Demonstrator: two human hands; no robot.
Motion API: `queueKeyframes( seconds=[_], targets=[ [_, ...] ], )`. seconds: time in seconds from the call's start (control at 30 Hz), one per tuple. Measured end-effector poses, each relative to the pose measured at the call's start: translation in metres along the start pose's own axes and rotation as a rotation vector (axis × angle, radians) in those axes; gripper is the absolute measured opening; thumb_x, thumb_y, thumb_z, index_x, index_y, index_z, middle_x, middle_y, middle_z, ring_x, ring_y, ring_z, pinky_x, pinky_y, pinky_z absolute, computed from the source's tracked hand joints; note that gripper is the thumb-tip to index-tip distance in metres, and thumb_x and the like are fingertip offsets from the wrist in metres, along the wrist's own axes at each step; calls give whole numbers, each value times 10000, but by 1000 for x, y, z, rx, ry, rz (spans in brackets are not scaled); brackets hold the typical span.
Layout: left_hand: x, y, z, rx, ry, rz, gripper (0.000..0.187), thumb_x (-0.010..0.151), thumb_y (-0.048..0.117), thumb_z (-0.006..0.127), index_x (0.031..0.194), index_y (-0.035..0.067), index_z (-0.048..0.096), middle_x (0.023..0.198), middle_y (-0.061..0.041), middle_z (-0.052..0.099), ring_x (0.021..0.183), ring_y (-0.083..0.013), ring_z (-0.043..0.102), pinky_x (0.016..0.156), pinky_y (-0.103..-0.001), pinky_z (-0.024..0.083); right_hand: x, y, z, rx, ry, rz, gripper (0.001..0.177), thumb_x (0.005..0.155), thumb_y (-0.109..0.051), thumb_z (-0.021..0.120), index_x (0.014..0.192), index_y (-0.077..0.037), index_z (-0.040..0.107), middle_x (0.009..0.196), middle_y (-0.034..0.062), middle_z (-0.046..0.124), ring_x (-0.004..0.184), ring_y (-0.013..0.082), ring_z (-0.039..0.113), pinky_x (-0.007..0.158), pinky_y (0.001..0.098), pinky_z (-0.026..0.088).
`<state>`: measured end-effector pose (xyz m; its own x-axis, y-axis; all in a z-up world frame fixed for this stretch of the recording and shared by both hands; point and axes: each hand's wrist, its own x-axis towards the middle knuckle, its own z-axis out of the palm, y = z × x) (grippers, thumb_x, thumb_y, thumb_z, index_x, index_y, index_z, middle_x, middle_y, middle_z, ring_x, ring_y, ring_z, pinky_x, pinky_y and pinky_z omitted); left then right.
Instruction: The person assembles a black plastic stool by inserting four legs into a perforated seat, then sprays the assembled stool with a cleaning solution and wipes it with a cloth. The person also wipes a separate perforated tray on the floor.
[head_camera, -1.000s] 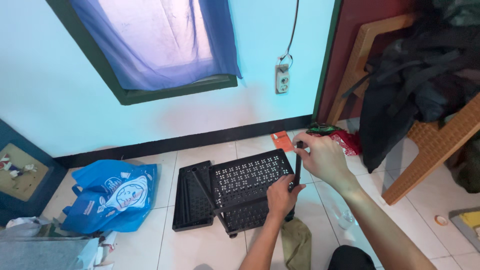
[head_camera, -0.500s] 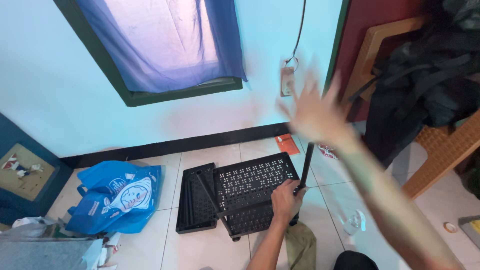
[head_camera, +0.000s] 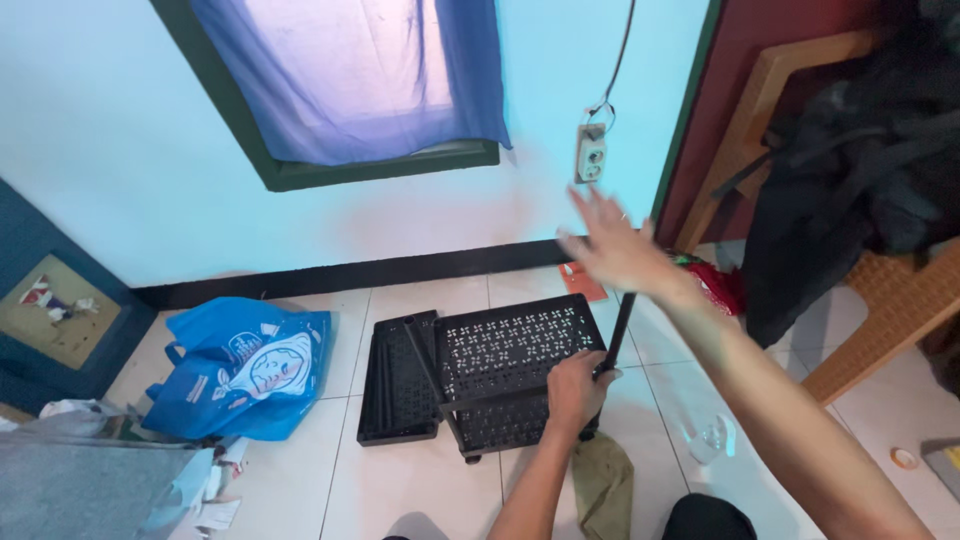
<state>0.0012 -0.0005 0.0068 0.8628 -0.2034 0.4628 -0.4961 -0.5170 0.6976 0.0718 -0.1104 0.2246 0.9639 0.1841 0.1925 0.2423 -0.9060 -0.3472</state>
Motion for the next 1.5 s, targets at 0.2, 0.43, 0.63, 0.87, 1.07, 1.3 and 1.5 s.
queueKeyframes(
  seconds=[0.2, 0.43, 0.63, 0.87, 1.07, 1.3, 1.5],
  targets=[
    [0, -1, -2, 23, -37, -32, 303, 825, 273, 821, 1048, 75, 770, 936, -112, 724, 837, -358, 699, 727, -470, 536, -16, -2, 2, -139, 197, -101, 816, 965, -567, 414, 1638, -213, 120, 1713, 179, 0, 1577, 490, 20, 1079, 843, 61],
    [-14, 2, -3, -107, 185, 133, 298, 869, 193, 783, 1133, 66, 726, 1061, -128, 706, 988, -355, 673, 832, -451, 541, -9, 20, 41, 64, -71, 15, 897, 910, -639, 562, 1609, -149, 286, 1642, 213, 240, 1402, 450, 424, 1144, 518, 387],
    [-125, -78, -18, 160, 345, 110, 122, 851, 107, 736, 891, 55, 634, 871, -151, 578, 849, -379, 569, 737, -505, 428, -11, 17, 34, -17, -115, 9, 751, 891, -547, 623, 1482, -96, 517, 1429, 165, 585, 1321, 337, 567, 1083, 423, 461],
    [-194, -214, -78, 611, 497, -638, 201, 938, 254, 587, 920, 75, 678, 933, -141, 606, 942, -360, 588, 797, -508, 457, -2, 7, 36, -19, -176, -40, 653, 886, -528, 642, 1381, -105, 595, 1242, 154, 720, 1149, 346, 682, 975, 423, 527],
    [-119, -316, -128, 677, 225, -697, 343, 893, 252, 608, 1217, 151, 656, 1370, -157, 551, 1219, -363, 561, 975, -533, 462, 5, -6, 32, -16, -233, 31, 639, 838, -510, 676, 1364, -152, 610, 1117, 129, 774, 1021, 338, 739, 899, 413, 575],
    [-97, -388, -123, 535, -138, -1071, 397, 964, 281, 603, 1350, 195, 627, 1435, -155, 535, 1304, -375, 552, 1054, -572, 452, 8, -18, 28, -73, -235, 57, 603, 854, -554, 717, 1306, -162, 645, 1058, 100, 792, 998, 317, 739, 875, 418, 567],
    [-101, -377, -119, 468, 14, -1121, 201, 921, 320, 701, 1073, 241, 807, 1212, -113, 745, 1161, -338, 693, 1065, -542, 466, 8, -22, 29, -49, -243, 69, 630, 843, -548, 722, 1354, -188, 650, 1051, 92, 783, 974, 312, 732, 847, 429, 558]
  ],
)
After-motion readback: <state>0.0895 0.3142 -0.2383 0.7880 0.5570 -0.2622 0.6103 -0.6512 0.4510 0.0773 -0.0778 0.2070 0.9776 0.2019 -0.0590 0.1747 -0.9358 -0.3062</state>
